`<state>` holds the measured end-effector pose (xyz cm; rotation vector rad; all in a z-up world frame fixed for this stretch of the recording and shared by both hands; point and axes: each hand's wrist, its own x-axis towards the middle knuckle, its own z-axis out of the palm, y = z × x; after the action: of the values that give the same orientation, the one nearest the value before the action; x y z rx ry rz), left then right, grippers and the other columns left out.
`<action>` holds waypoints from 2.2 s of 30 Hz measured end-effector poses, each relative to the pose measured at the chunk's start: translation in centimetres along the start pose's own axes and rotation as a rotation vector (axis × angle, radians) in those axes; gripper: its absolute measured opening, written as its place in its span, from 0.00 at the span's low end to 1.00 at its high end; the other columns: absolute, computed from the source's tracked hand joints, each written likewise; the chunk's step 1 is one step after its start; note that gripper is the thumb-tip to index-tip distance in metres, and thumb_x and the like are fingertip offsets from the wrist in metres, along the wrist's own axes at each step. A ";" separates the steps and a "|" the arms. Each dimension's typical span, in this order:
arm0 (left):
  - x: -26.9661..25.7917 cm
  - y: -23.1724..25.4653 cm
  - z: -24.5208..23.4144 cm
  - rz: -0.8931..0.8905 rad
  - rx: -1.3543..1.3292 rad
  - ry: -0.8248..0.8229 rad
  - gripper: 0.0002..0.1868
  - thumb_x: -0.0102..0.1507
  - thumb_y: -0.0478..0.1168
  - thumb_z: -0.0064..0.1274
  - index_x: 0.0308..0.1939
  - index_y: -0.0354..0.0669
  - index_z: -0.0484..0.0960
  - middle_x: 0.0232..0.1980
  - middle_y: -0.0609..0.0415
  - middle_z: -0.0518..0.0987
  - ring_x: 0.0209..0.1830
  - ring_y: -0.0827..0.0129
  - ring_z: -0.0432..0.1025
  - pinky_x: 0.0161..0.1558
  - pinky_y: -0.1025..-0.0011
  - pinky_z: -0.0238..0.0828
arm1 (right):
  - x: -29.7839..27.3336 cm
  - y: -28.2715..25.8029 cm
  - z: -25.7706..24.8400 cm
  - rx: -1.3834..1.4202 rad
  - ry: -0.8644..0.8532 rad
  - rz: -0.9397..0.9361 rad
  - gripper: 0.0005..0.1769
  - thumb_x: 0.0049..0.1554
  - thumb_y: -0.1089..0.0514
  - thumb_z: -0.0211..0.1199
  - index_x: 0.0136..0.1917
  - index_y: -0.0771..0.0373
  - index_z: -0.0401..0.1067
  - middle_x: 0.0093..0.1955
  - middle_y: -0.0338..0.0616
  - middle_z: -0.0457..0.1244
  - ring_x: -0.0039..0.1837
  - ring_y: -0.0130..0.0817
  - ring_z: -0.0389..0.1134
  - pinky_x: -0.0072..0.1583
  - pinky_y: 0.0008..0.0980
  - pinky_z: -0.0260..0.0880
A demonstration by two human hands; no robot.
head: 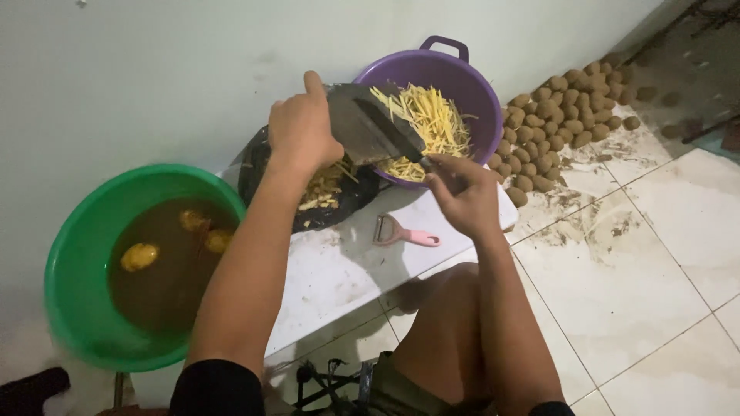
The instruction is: Slicing potatoes into thin strips on a cutting board and peeling potatoes using a hand peeler.
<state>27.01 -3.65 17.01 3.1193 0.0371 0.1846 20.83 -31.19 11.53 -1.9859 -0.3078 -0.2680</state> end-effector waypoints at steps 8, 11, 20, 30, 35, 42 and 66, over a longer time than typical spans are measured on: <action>0.4 0.0 -3.0 0.018 -0.110 -0.028 0.33 0.44 0.28 0.59 0.52 0.36 0.64 0.27 0.48 0.79 0.24 0.48 0.75 0.42 0.59 0.73 | 1.1 1.0 -0.7 -0.115 0.097 0.037 0.17 0.54 0.67 0.65 0.57 0.69 0.79 0.48 0.50 0.73 0.40 0.31 0.72 0.42 0.24 0.72; 0.1 0.0 -3.7 0.020 -0.097 -0.023 0.30 0.45 0.27 0.57 0.50 0.34 0.65 0.26 0.48 0.77 0.20 0.51 0.73 0.32 0.60 0.73 | 1.7 2.2 -1.1 -0.307 0.116 0.126 0.17 0.54 0.63 0.66 0.57 0.64 0.81 0.45 0.48 0.73 0.38 0.31 0.72 0.38 0.27 0.70; -8.6 -1.3 -7.8 -0.139 -0.442 -0.132 0.36 0.48 0.22 0.58 0.59 0.25 0.64 0.41 0.26 0.78 0.37 0.29 0.78 0.39 0.38 0.73 | 0.6 4.1 -1.4 -0.373 0.210 0.385 0.18 0.60 0.54 0.66 0.63 0.53 0.80 0.53 0.49 0.72 0.59 0.52 0.72 0.60 0.50 0.71; -27.5 -6.3 3.2 -0.572 -0.460 -0.217 0.36 0.46 0.33 0.62 0.58 0.42 0.66 0.47 0.41 0.83 0.42 0.42 0.79 0.45 0.51 0.74 | -1.0 2.9 -2.0 -0.006 0.340 0.082 0.15 0.62 0.65 0.62 0.62 0.72 0.76 0.39 0.43 0.64 0.35 0.26 0.61 0.39 0.22 0.63; -30.7 -6.0 6.6 -0.441 -0.343 -0.206 0.34 0.41 0.31 0.57 0.53 0.41 0.71 0.44 0.45 0.83 0.39 0.44 0.76 0.48 0.55 0.72 | -0.8 0.6 -1.6 0.159 0.323 0.110 0.15 0.64 0.66 0.60 0.64 0.71 0.73 0.43 0.46 0.66 0.31 0.24 0.59 0.37 0.21 0.61; -30.7 -5.0 10.8 -0.267 -0.289 -0.183 0.38 0.41 0.38 0.64 0.55 0.41 0.68 0.44 0.45 0.82 0.44 0.49 0.77 0.58 0.58 0.67 | 1.2 -1.7 -1.4 0.280 0.460 0.202 0.19 0.62 0.65 0.59 0.66 0.70 0.71 0.43 0.46 0.68 0.32 0.22 0.61 0.31 0.19 0.63; 1.8 5.5 10.7 0.234 -0.336 0.188 0.10 0.54 0.38 0.63 0.40 0.44 0.89 0.47 0.47 0.77 0.52 0.50 0.68 0.50 0.53 0.68 | 3.6 6.2 2.1 -0.159 0.361 0.338 0.18 0.58 0.50 0.69 0.60 0.54 0.81 0.46 0.49 0.70 0.54 0.47 0.72 0.54 0.46 0.73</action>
<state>30.13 -9.27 6.69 2.7543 -0.3223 0.4375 26.37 -31.48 6.51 -2.0582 0.2855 -0.4348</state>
